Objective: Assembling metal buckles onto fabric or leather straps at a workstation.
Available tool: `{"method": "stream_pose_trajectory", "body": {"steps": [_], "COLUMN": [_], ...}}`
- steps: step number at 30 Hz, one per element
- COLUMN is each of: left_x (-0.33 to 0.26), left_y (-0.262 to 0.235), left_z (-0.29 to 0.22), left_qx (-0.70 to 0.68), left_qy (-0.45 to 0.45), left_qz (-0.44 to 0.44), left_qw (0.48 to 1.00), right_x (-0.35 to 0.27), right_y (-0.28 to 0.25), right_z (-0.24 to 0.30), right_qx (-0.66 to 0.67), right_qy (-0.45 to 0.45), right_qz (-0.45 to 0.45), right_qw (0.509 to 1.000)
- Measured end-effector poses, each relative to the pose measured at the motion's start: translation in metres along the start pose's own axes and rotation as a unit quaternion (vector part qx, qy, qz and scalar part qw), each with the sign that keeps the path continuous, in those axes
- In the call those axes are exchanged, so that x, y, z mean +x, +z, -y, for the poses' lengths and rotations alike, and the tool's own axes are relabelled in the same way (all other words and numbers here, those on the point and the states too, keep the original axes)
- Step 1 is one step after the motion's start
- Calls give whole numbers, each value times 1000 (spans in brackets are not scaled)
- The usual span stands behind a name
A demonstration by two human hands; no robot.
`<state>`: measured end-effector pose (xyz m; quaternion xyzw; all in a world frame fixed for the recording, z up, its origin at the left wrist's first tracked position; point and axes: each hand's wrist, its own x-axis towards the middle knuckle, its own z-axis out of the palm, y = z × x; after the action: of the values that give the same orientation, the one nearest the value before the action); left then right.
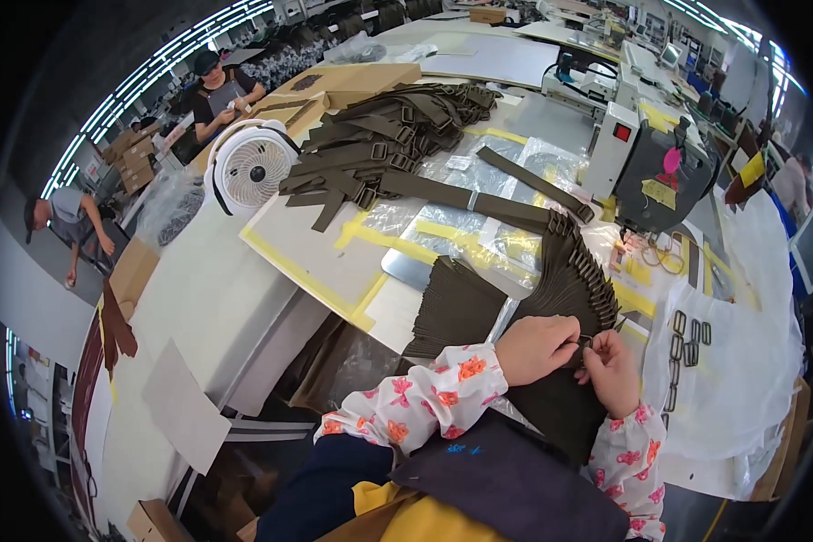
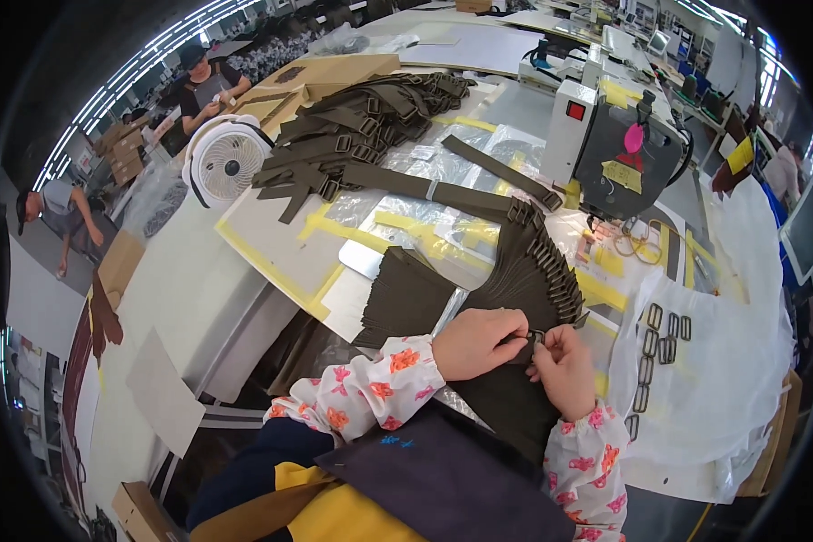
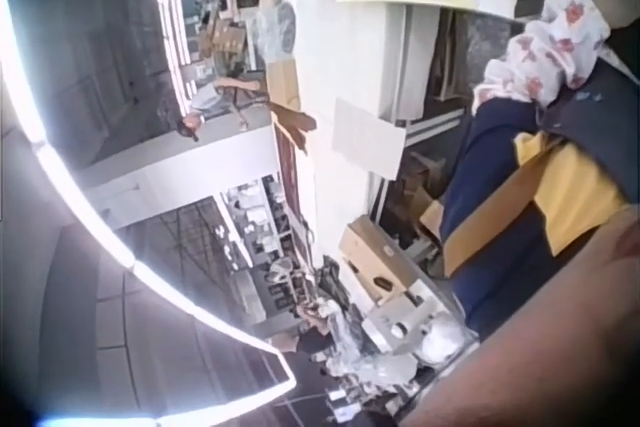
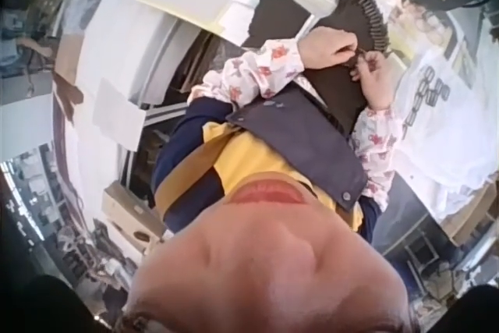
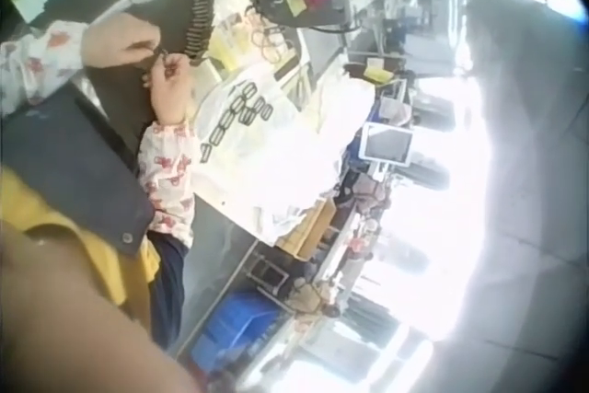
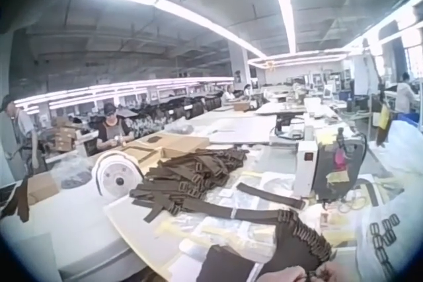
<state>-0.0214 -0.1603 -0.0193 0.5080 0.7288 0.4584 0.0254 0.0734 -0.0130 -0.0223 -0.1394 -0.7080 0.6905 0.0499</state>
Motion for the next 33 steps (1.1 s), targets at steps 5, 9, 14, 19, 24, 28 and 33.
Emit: {"method": "stream_pose_trajectory", "body": {"steps": [5,9,14,19,24,28,33], "left_x": [3,12,26,35,31,23,30], "left_y": [6,10,6,26,29,35,38], "left_z": [-6,-16,-13,-27,-39,-34,-29], "left_qx": [-22,-202,-94,-66,1,63,39], "left_qy": [13,-50,-12,6,37,47,65], "left_qz": [-16,27,113,19,106,202,271], "left_qw": [1000,978,989,998,994,976,960], "right_x": [-12,-28,-30,-51,-119,-133,-130], "right_y": [3,-19,-37,-107,-165,-147,-136], "right_z": [7,13,37,17,-4,-22,-31], "right_qx": [-48,74,10,-343,-403,-409,-487], "right_qy": [-34,-2,-68,-232,-66,35,20], "right_qz": [-4,11,-60,-297,-369,-234,-237], "right_qw": [998,997,996,860,835,882,840]}}
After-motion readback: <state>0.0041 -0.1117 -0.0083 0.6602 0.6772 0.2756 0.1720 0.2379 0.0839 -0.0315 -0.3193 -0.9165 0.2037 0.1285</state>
